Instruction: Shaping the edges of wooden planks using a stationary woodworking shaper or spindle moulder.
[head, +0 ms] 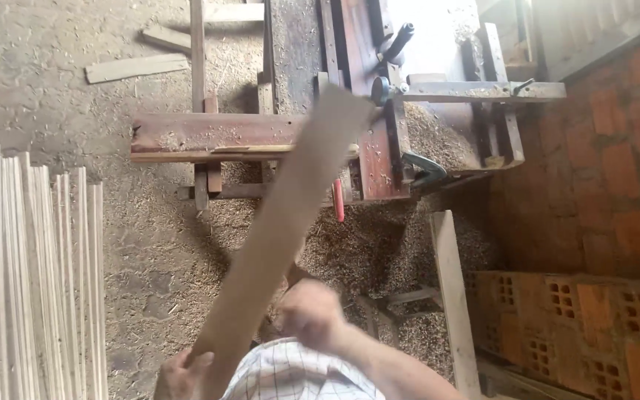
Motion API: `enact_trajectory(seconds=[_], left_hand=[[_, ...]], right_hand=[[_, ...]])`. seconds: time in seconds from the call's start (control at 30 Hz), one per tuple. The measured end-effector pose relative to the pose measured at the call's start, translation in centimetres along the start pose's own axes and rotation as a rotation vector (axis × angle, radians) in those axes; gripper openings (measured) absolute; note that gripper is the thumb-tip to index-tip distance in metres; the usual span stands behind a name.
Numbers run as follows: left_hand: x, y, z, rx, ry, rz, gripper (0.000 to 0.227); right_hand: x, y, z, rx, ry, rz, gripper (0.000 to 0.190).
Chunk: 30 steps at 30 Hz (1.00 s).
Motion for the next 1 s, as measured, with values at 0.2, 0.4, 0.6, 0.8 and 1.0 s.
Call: enact_trajectory(seconds=[0.2,0.4,0.6,0.8,1.0], left_hand=[[-5.0,7.7,4.6,-0.053,0.136,0.027,0.061],[-8.5,10.1,19.9,-0.103,0.212,0.082,0.065],[-7.0,17.9,23.4,-0.005,0.293,0.19,0.051],[-5.0,22.7,26.0,-0.05,0.317,0.23,0.056],[-4.8,29.0,27.8,0.22,0.563,0.283,0.085]], right_hand=[[-11.6,5.6,18.1,0.214,-0.443,0.444,0.024],[-15.9,8.8,37.4,0.35,-0.767,0.259,0.041],[-16.2,7.3,37.2,0.403,-0.829,-0.156,0.066],[-12.9,-1.7,27.7,0.77,-0.817,-0.31,0.09],[-8.0,-1.5,23.4,1.443,-0.02,0.436,0.057]])
Point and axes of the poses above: each hand's wrist, its own y-axis towards the middle knuckle, its own x-axis out of the palm, z = x × y, the point moved 6 cm from there along y, towards the middle knuckle, and after that the axes turned 15 degrees about z, right-handed, at the moved point
